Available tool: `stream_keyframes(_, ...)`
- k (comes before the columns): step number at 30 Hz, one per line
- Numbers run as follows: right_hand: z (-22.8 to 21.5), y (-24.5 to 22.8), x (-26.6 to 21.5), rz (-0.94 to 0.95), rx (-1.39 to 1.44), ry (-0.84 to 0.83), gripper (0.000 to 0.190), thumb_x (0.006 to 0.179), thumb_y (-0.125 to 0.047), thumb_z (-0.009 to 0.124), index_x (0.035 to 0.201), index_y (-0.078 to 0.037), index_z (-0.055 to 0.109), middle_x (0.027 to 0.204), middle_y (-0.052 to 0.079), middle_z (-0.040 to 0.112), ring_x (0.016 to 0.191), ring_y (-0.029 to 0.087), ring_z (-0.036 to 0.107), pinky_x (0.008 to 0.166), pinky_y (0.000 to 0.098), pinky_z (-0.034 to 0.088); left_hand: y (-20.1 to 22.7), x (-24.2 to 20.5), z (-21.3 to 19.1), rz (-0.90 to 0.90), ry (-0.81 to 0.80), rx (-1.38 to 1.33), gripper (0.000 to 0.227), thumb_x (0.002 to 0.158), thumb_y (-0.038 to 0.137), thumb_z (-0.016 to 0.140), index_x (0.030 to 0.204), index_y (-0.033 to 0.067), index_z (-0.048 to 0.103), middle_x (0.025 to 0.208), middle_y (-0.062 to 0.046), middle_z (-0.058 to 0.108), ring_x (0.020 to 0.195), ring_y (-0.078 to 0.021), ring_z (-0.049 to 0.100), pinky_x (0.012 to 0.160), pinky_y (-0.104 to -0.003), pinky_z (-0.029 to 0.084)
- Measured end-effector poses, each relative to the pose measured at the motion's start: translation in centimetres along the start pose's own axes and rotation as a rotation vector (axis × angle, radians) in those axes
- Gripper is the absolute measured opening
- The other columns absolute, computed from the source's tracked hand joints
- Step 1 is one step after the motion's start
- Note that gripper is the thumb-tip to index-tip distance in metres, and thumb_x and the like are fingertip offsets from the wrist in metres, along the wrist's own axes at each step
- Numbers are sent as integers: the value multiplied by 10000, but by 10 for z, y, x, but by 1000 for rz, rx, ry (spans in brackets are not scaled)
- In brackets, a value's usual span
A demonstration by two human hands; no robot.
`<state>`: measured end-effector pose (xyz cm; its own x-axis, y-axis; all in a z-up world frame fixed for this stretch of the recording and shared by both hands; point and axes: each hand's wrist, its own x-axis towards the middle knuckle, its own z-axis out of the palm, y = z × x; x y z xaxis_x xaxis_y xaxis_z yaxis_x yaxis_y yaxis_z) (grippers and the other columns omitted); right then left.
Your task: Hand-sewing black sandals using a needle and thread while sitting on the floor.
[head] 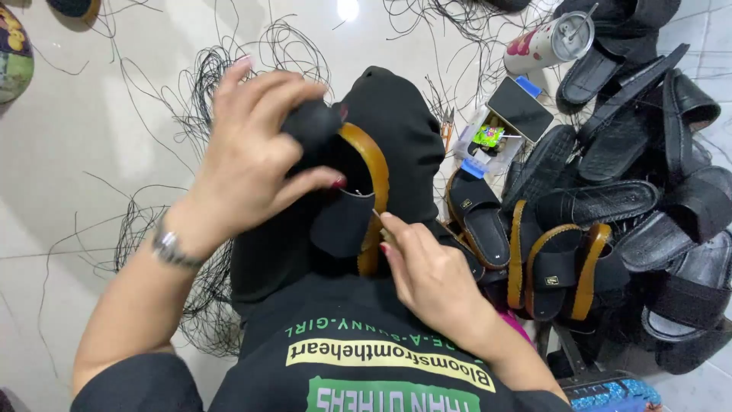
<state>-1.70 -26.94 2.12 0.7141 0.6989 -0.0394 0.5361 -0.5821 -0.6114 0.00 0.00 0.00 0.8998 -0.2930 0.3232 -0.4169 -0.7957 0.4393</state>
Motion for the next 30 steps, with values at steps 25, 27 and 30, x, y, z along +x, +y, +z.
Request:
stream_keyframes(25, 15, 18, -3, 59, 269, 124, 360, 890, 14, 668, 1218, 42, 521, 1050, 175, 704, 621, 234, 704, 508, 316, 537, 23, 8, -29, -350, -466, -554, 109, 863, 90, 712, 790, 19, 675, 729, -21, 648, 489, -142, 529, 458, -288, 443)
stream_keyframes(27, -21, 18, -9, 182, 159, -278, 488, 921, -127, 607, 1377, -6, 484, 1047, 168, 704, 486, 210, 689, 373, 330, 560, 28, 0, -24, -388, -337, -547, 59, 864, 58, 719, 855, 4, 698, 734, -26, 624, 471, -118, 490, 430, -267, 401)
stream_keyframes(30, -70, 36, -44, 217, 18, -276, 428, 861, -89, 604, 1286, -39, 583, 883, 74, 713, 517, 211, 672, 470, 351, 529, 32, -9, -18, -398, -249, -568, 191, 866, 47, 720, 1056, 28, 733, 756, -9, 619, 546, -109, 507, 472, -248, 394)
